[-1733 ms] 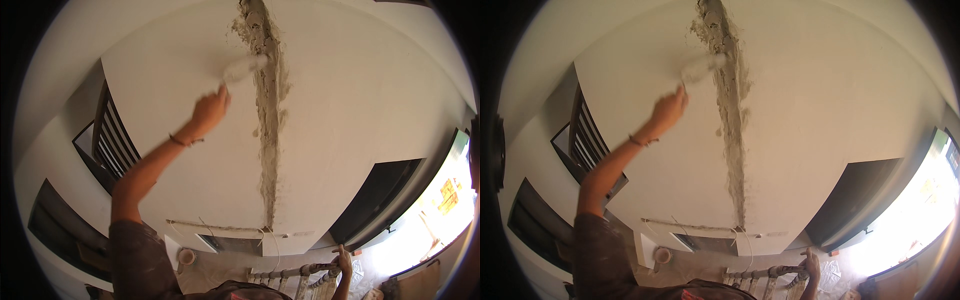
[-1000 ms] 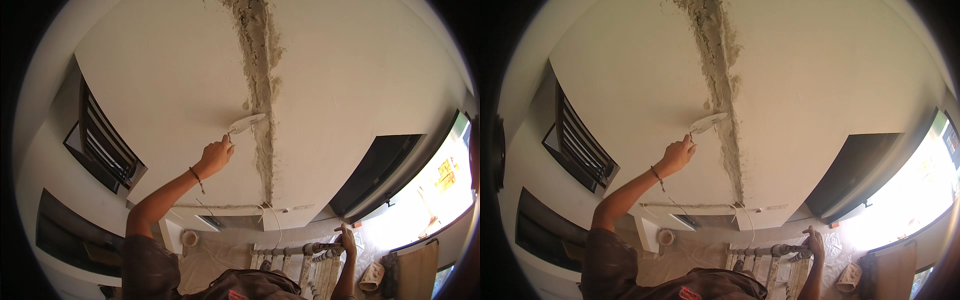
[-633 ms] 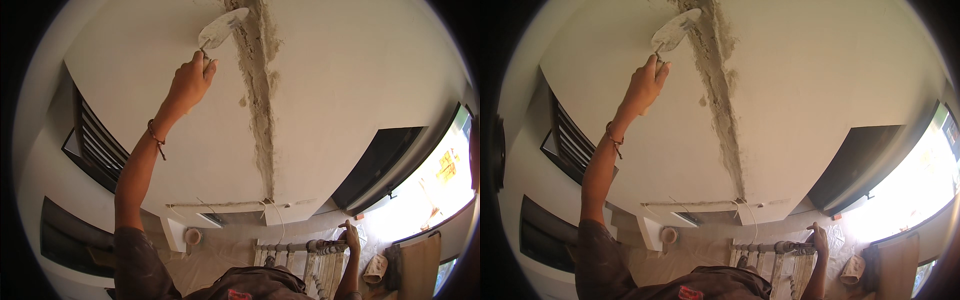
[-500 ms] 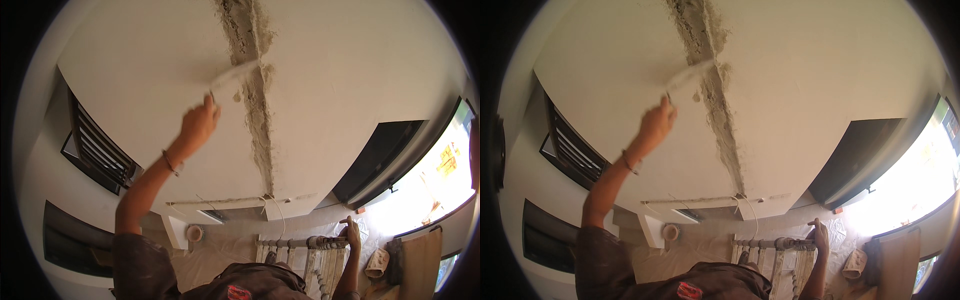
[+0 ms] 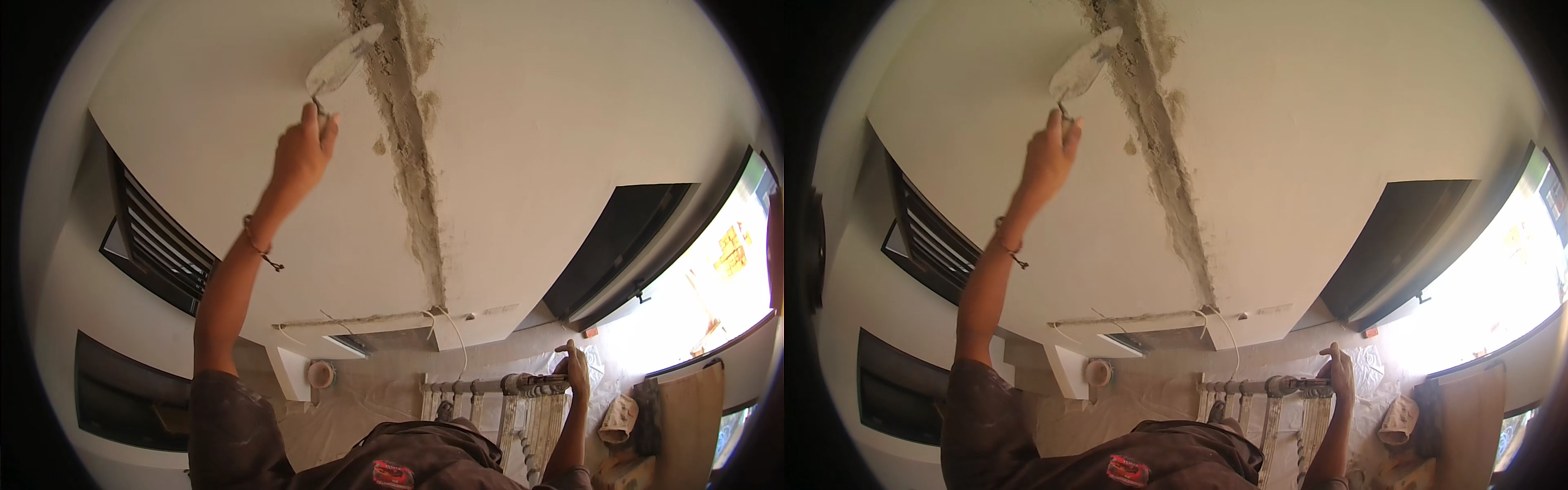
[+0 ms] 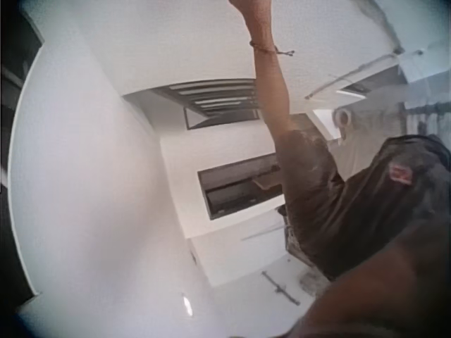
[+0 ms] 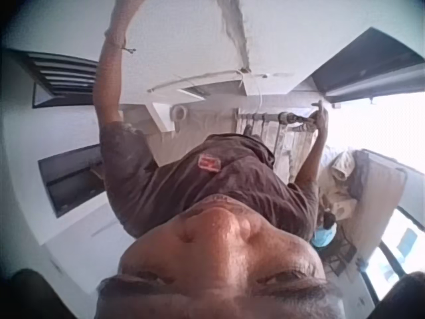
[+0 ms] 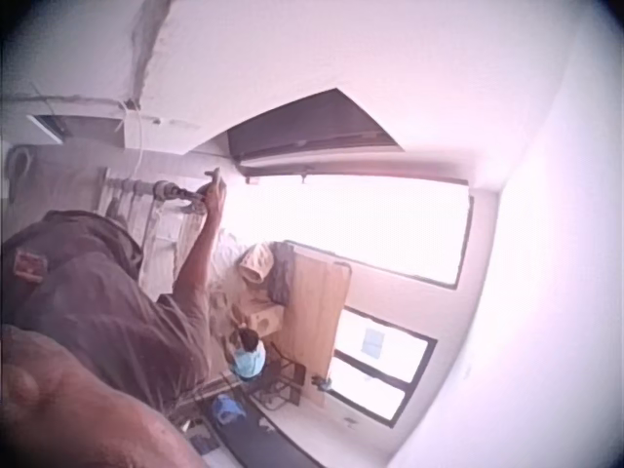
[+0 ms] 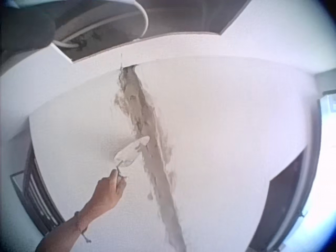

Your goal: The person applies plaster to a long horizontal crack in a wall using a trowel and smooths it with a wooden float.

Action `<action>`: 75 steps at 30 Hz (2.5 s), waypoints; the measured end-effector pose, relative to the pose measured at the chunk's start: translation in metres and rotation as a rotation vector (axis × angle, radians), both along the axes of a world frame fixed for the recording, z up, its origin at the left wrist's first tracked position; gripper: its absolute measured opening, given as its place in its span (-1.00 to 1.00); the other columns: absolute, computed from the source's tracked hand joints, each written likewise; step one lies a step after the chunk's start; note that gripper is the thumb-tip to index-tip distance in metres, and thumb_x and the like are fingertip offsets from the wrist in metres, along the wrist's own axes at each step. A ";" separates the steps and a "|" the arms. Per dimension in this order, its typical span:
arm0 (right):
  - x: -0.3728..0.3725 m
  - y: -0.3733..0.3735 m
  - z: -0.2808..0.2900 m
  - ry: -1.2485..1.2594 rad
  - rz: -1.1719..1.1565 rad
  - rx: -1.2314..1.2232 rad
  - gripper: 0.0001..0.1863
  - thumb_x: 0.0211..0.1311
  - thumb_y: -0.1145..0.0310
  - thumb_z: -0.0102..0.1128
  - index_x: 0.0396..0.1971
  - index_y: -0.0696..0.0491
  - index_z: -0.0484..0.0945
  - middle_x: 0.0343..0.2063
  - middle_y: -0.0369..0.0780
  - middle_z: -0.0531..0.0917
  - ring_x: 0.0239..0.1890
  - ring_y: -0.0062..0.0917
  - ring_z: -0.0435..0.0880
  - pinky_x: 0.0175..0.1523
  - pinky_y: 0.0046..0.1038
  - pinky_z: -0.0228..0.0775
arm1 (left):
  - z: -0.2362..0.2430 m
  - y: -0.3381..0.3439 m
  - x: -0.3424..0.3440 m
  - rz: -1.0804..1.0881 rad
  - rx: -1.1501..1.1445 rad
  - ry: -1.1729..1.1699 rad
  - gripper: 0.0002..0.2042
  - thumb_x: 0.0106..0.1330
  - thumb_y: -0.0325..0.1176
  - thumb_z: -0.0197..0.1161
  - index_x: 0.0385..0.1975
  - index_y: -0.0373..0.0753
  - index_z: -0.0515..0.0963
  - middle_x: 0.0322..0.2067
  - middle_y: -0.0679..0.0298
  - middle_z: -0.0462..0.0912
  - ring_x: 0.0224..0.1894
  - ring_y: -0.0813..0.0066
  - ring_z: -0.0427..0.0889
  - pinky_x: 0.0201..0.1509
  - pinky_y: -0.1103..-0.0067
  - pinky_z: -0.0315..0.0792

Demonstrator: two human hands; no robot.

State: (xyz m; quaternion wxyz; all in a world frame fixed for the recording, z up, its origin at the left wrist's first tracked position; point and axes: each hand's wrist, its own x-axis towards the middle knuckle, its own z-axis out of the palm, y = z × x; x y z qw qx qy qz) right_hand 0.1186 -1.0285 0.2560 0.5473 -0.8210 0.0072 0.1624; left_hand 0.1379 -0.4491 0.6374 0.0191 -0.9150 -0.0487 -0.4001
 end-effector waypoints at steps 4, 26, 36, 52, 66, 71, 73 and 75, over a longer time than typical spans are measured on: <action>-0.002 0.001 0.006 0.009 -0.026 0.003 -0.27 0.51 -0.20 -0.27 -0.17 0.22 0.64 -0.77 -0.13 0.59 -0.73 -0.48 0.59 -0.54 -0.44 0.38 | -0.160 0.000 0.001 0.024 -0.016 0.250 -0.54 0.45 -0.13 0.14 0.07 -0.43 0.32 -0.41 0.00 0.68 -0.46 0.02 0.69 -0.37 0.17 0.55; -0.001 -0.005 -0.001 0.062 -0.031 -0.012 -0.26 0.52 -0.22 -0.33 -0.17 0.18 0.65 -0.78 -0.14 0.59 -0.71 -0.50 0.60 -0.53 -0.49 0.38 | -0.182 0.007 -0.006 -0.025 -0.055 0.095 -0.66 0.48 -0.12 0.12 -0.16 -0.36 0.41 -0.57 0.09 0.63 -0.54 0.04 0.65 -0.50 0.28 0.50; 0.011 0.004 -0.005 0.072 0.016 -0.030 -0.26 0.52 -0.20 -0.31 -0.19 0.19 0.65 -0.77 -0.12 0.60 -0.71 -0.47 0.61 -0.49 -0.45 0.41 | -0.340 -0.001 -0.059 0.027 -0.252 0.426 -0.59 0.48 -0.03 0.07 -0.13 -0.36 0.42 -0.59 -0.02 0.63 -0.51 -0.06 0.66 -0.43 0.15 0.54; 0.005 0.000 -0.002 0.072 -0.016 0.003 -0.26 0.55 -0.18 -0.37 -0.17 0.20 0.64 -0.78 -0.14 0.59 -0.73 -0.52 0.57 -0.51 -0.51 0.37 | -0.526 -0.023 -0.081 0.170 -0.396 1.058 -0.41 0.49 0.05 -0.04 0.25 -0.37 0.31 -0.37 -0.05 0.71 -0.32 -0.03 0.70 -0.19 0.15 0.56; 0.000 0.003 -0.010 -0.188 -0.140 0.059 -0.54 0.50 0.06 -0.11 -0.22 0.14 0.63 -0.72 -0.23 0.57 -0.66 -0.59 0.54 -0.49 -0.51 0.35 | -0.625 -0.116 -0.268 0.671 -1.886 0.766 -0.48 0.41 0.17 0.06 -0.27 -0.29 0.53 -0.51 0.20 0.63 -0.48 0.30 0.64 -0.32 0.33 0.52; 0.001 0.005 -0.009 -0.307 -0.061 -0.023 -0.54 0.52 0.06 -0.10 -0.17 0.18 0.61 -0.70 -0.25 0.58 -0.64 -0.62 0.54 -0.46 -0.53 0.37 | -0.608 -0.076 -0.234 0.700 -2.469 0.125 -0.62 0.47 -0.01 0.13 -0.10 -0.27 0.51 -0.24 0.18 0.64 -0.25 0.27 0.65 -0.20 0.34 0.54; -0.003 0.013 0.005 -0.323 -0.055 -0.093 -0.59 0.50 0.13 -0.04 -0.20 0.19 0.62 -0.68 -0.24 0.59 -0.59 -0.61 0.56 -0.40 -0.49 0.39 | -0.592 -0.078 -0.218 0.572 -2.564 -0.069 -0.58 0.50 0.00 0.07 0.11 -0.21 0.47 0.01 0.17 0.59 -0.05 0.24 0.59 0.09 0.26 0.49; -0.003 0.016 0.010 -0.363 -0.044 -0.145 -0.61 0.49 0.15 -0.02 -0.21 0.19 0.62 -0.67 -0.24 0.59 -0.58 -0.61 0.57 -0.38 -0.47 0.40 | -0.567 -0.086 -0.206 0.439 -2.605 -0.059 -0.54 0.49 0.02 0.08 0.19 -0.17 0.43 0.07 0.20 0.56 0.05 0.25 0.55 0.24 0.18 0.36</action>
